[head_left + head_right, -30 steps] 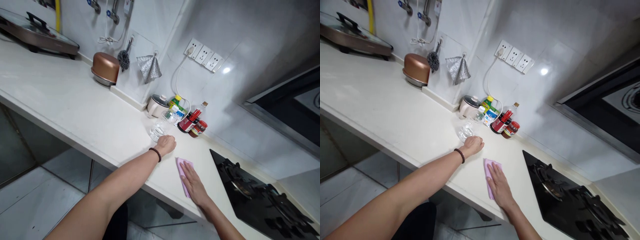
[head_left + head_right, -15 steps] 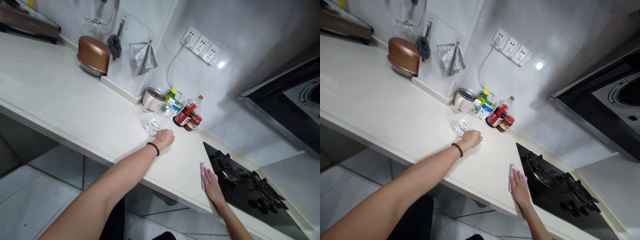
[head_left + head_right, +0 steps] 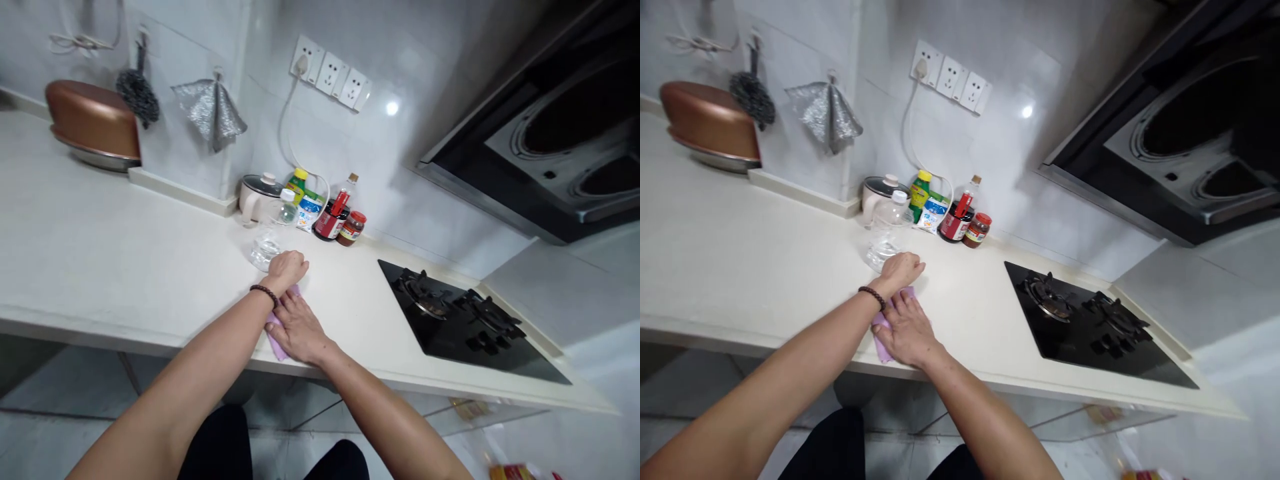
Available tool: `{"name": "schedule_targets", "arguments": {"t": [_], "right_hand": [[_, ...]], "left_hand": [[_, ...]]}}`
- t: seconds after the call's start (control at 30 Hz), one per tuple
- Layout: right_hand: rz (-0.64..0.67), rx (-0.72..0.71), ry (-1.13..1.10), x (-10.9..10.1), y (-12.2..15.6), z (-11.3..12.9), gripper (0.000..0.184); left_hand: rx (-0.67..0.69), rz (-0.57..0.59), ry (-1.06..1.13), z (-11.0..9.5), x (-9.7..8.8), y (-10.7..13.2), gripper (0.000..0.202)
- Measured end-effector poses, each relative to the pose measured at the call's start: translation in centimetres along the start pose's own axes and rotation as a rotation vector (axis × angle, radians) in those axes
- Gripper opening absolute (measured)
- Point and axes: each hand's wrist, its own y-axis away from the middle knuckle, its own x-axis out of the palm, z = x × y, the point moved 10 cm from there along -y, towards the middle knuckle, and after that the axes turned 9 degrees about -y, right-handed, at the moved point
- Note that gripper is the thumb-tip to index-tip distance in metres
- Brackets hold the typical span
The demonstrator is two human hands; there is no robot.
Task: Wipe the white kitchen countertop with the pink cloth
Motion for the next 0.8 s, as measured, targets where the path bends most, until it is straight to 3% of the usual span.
{"name": "schedule_targets", "arguments": {"t": [0.07, 0.17, 0.4, 0.5, 0.67, 0.8], "right_hand": [[0.016, -0.004, -0.004, -0.4, 0.9, -0.5, 0.065], [-0.001, 0.037, 0.006, -1.8, 3.9, -3.2, 0.063], [-0.195, 0.296, 0.105, -7.9, 15.6, -15.0, 0.061], [-0.301, 0.363, 0.108, -9.9, 19.6, -18.9, 0.057], [-0.487, 0.423, 0.084, -11.7, 21.8, -21.8, 0.047], [-0.535, 0.410, 0.158, -13.1, 22.8, -22.9, 0.047]], "left_hand": [[0.002, 0.005, -0.019, 0.0, 0.1, 0.0, 0.041], [-0.007, 0.019, -0.042, 0.2, 0.3, 0.0, 0.041], [-0.017, 0.059, -0.036, 0.2, 0.9, -0.1, 0.038], [-0.017, 0.071, -0.032, 0.1, 1.1, -0.2, 0.037], [-0.035, 0.083, -0.047, 0.0, 1.3, -0.2, 0.038], [-0.042, 0.087, -0.061, 0.2, 1.3, 0.0, 0.037]]}}
